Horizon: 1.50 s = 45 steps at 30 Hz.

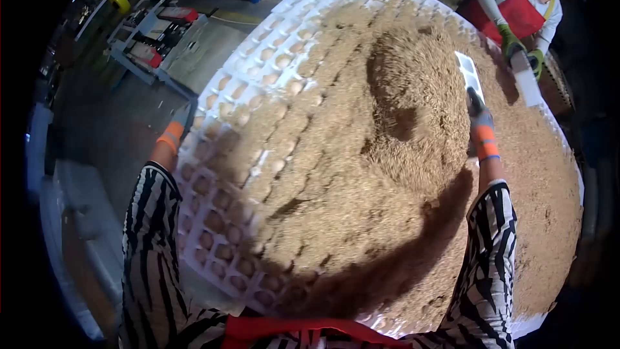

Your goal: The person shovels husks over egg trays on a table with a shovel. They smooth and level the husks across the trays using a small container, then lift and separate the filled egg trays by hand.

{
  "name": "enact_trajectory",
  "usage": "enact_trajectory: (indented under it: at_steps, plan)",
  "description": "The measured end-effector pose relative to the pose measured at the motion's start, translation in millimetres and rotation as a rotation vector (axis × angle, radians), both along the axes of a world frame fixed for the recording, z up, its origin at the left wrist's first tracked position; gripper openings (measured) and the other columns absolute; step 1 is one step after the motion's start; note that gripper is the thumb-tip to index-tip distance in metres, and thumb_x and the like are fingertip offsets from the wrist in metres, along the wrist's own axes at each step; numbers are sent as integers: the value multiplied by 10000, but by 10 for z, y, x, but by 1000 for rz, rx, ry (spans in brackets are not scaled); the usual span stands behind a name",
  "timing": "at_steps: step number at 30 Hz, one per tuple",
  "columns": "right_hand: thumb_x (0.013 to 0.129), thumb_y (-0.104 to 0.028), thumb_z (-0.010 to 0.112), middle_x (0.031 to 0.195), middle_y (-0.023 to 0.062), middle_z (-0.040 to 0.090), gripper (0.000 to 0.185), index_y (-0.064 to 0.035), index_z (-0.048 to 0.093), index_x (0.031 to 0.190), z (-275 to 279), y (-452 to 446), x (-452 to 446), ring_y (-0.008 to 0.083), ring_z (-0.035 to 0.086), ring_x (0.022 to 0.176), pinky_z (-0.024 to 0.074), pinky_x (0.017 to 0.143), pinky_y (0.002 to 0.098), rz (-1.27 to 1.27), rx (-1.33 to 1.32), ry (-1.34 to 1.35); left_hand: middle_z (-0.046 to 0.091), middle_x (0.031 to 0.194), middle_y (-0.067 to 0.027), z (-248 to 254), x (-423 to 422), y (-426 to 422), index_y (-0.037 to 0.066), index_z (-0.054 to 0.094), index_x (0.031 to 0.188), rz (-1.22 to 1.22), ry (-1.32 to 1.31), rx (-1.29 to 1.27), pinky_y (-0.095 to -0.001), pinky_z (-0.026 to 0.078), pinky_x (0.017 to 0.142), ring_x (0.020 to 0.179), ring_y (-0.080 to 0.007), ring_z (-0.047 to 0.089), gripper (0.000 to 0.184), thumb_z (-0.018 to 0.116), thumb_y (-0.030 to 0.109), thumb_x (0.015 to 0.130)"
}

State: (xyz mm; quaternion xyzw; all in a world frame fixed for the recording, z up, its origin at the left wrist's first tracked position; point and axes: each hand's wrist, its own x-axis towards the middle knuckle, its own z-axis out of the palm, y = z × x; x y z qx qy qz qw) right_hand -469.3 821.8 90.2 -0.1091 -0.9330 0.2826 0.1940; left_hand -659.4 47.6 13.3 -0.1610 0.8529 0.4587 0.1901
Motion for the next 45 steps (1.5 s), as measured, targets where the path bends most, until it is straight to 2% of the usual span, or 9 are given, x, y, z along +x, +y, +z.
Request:
enact_trajectory:
  at_steps: [3,4,5,9,15,19,23,30,45]
  plan:
    - [926,-201,458,1196,147,587,376,-203,509,1299,87,-801,-381,278,584,1078,451,868,364,33,10,12,552,1232,-135,38,-94,7,36,480,1306,-75,-5,16,-352,405,930,1132,-299,519,525,399,414,951]
    - [950,-200,427,1243,58,577,379,-103,495,1311,138,-1125,-439,161,523,1137,373,978,294,-9,-259,-22,549,1236,-136,38,-125,-4,33,476,1307,-100,-2,23,-352,404,932,1134,-299,516,524,400,411,951]
    - [948,-197,419,1179,72,611,378,-161,497,1316,280,-1451,-469,163,567,1041,414,915,303,-75,45,-135,545,1239,-137,76,-158,16,31,473,1308,-129,1,30,-352,402,934,1137,-299,513,523,402,407,951]
    - [951,-284,425,855,133,623,342,-275,525,1278,307,-2315,-714,281,601,794,466,751,366,-72,-78,-105,532,1252,-140,148,-285,55,23,460,1313,-240,23,50,-353,395,943,1148,-300,502,520,407,393,951]
    - [921,-301,474,1041,161,622,374,-202,511,1280,436,-3543,-891,337,603,939,464,787,408,-32,138,-277,513,1272,-145,209,-506,284,10,441,1319,-379,62,49,-353,384,956,1164,-300,484,516,415,371,952]
    - [756,4,549,1087,148,628,626,-219,456,1334,523,-3785,-726,350,621,936,478,803,397,117,229,-187,500,1285,-148,211,-602,395,2,427,1324,-434,67,41,-353,377,965,1175,-301,473,514,420,357,952]
    - [768,17,519,1136,149,620,573,-156,477,1313,578,-3470,-848,263,634,944,498,778,342,49,42,-75,487,1298,-151,160,-653,406,-7,414,1329,-467,82,33,-353,370,974,1186,-301,462,513,425,342,953]
    - [752,-123,593,1035,207,617,604,-253,464,1327,682,-4240,-633,378,593,948,476,819,410,257,81,-264,464,1321,-156,212,-457,297,-22,392,1337,-500,126,32,-354,358,989,1206,-302,442,513,434,317,953]
    - [787,-117,489,1102,186,592,527,-204,485,1306,598,-6165,816,343,573,988,470,820,439,541,270,-99,415,1369,-168,325,2142,-1553,-54,343,1354,-399,270,-2,-355,331,1022,1247,-303,399,521,454,263,955]
